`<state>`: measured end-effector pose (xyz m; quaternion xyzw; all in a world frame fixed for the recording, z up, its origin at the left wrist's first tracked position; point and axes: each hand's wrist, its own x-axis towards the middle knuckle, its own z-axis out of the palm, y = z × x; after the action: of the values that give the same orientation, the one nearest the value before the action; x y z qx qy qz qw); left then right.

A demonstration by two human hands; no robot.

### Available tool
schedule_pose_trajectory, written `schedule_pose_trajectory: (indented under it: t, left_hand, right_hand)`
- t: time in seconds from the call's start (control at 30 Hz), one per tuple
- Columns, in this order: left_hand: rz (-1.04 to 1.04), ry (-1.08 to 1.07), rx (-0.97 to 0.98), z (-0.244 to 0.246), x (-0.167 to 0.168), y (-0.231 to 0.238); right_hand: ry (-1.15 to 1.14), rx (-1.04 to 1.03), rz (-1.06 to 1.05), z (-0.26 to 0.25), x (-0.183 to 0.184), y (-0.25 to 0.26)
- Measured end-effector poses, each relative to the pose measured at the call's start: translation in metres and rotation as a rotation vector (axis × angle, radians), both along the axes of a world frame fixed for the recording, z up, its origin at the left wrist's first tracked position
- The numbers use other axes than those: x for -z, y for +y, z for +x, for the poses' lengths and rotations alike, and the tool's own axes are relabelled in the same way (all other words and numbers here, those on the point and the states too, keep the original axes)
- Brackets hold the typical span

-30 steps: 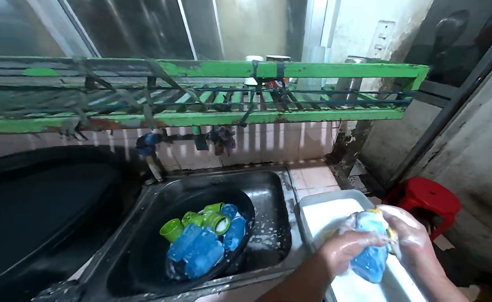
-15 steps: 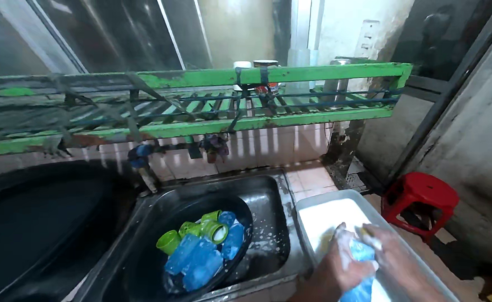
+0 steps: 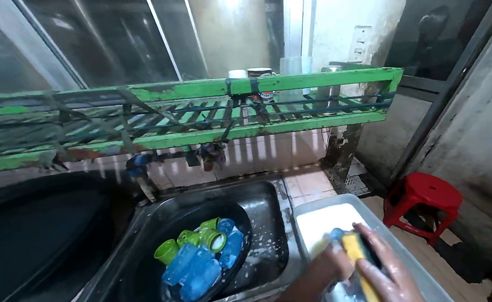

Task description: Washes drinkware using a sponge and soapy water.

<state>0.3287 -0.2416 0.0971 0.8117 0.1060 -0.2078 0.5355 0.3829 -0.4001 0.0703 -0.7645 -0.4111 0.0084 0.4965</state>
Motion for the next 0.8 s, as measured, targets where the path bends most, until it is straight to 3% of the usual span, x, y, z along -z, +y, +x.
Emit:
schedule_pose_trajectory:
  t: [0.07,0.1,0.17,0.2,0.23,0.27,0.33,0.43,0.47,0.5,0.57,0.63,0.7,0.77,0.8]
  left_hand:
    - [-0.021,-0.148,0.006,-0.003,-0.009,-0.008]
    - [0.023,-0.251,0.031,-0.003,-0.006,-0.013]
    - [0.278,-0.459,0.156,-0.006,0.005,-0.016]
    - [0.39,-0.66,0.16,-0.007,0.022,-0.016]
    - [0.435,-0.845,0.118,-0.006,0.04,-0.016]
    - [0.397,-0.89,0.076,-0.003,0.052,-0.015]
    - [0.141,-0.633,-0.015,-0.002,0.049,-0.009]
    - [-0.113,-0.368,-0.062,-0.02,0.019,0.003]
    - [-0.125,-0.363,-0.045,-0.021,0.015,0.003]
    - [-0.123,-0.384,-0.02,-0.017,0.016,0.003]
    - [-0.115,-0.27,0.044,-0.008,0.014,0.006]
    - [-0.108,-0.139,0.086,-0.004,0.005,0.011]
    - [-0.226,-0.059,0.018,-0.003,0.005,0.019]
    - [-0.544,-0.138,-0.14,-0.009,0.018,0.022]
    - [-0.727,-0.231,-0.219,-0.011,0.027,0.02]
  right_hand:
    - [-0.261,0.116,-0.031,0.001,-0.003,0.015]
    - [-0.217,0.172,-0.077,0.011,-0.009,0.019]
    - [0.271,0.216,-0.213,0.041,-0.031,0.023]
    - [0.518,0.231,-0.252,0.057,-0.037,0.026]
    - [0.635,0.231,-0.303,0.068,-0.038,0.027]
    - [0.625,0.228,-0.383,0.069,-0.039,0.03]
    - [0.324,0.194,-0.527,0.043,-0.044,0.037]
    - [-0.203,0.16,-0.403,-0.008,-0.027,0.046]
    - [-0.204,0.16,-0.385,-0.004,-0.023,0.046]
    - [-0.063,0.151,-0.438,0.009,-0.027,0.045]
    - [0.424,0.121,-0.52,0.051,-0.042,0.043]
    - [0.823,-0.028,-0.358,0.081,-0.042,0.029]
    - [1.047,-0.328,-0.051,0.095,-0.022,0.018]
    - [1.192,-0.605,0.294,0.094,0.006,0.024]
    - [1.236,-0.619,0.472,0.086,0.019,0.031]
